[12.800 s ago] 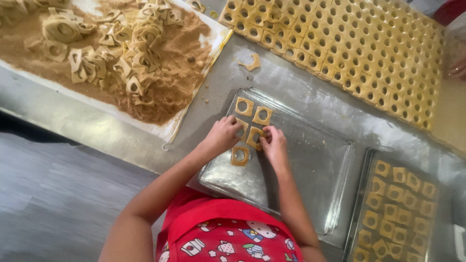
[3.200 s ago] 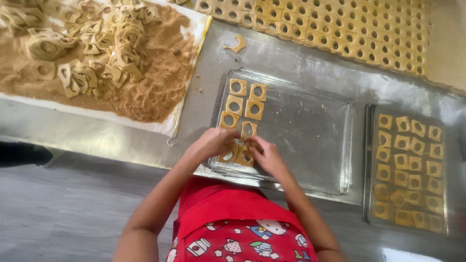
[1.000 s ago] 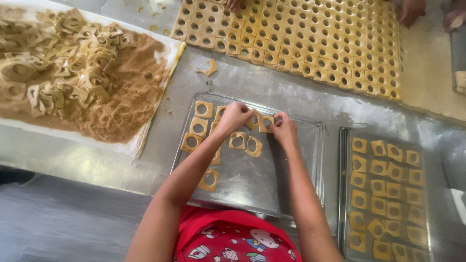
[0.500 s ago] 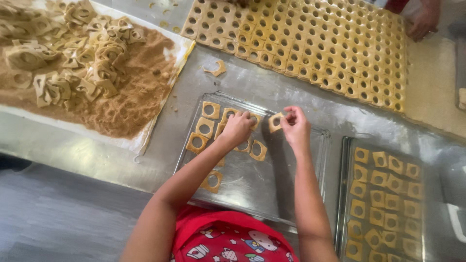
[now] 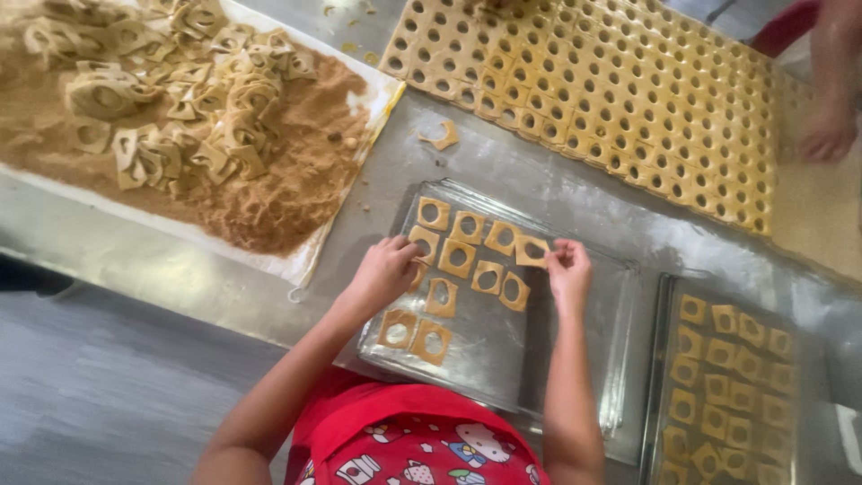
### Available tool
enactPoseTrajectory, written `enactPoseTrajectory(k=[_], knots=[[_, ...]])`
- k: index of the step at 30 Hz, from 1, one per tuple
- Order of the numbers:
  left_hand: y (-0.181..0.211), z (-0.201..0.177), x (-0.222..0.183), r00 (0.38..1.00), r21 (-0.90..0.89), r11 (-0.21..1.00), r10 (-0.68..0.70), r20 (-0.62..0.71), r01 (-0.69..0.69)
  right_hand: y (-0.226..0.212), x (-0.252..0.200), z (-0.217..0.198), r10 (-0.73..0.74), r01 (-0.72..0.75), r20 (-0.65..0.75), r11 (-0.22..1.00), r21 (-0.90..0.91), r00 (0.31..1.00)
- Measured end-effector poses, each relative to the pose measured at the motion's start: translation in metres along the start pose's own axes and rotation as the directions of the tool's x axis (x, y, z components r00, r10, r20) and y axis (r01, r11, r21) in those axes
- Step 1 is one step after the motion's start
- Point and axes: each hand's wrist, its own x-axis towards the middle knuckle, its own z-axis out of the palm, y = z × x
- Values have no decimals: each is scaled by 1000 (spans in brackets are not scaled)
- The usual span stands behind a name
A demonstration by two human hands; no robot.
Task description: The person picks up square-shaped dough pieces from a pile on a table and places them onto metal trays.
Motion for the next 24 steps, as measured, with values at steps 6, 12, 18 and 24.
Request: enactPoseTrajectory(k=[6,12,18,24], knots=[[-38,-72,-47,985,39,989,-139,-101,144,23,-8,-2,-23,16,-16,938,-346,1000],[-106,-125,-82,935,119,945,-272,-227,303,-30,-12,20,-296,153,-72,670,-727,953],[-183,-156,-59,930,246,923,-222,-293,297,-146,-4,227,25,-18,329,1000,-23,944],[-230,-171,6,925,428,862,-111,-364,272,-189,-18,451,-315,316,611,942,110,727]])
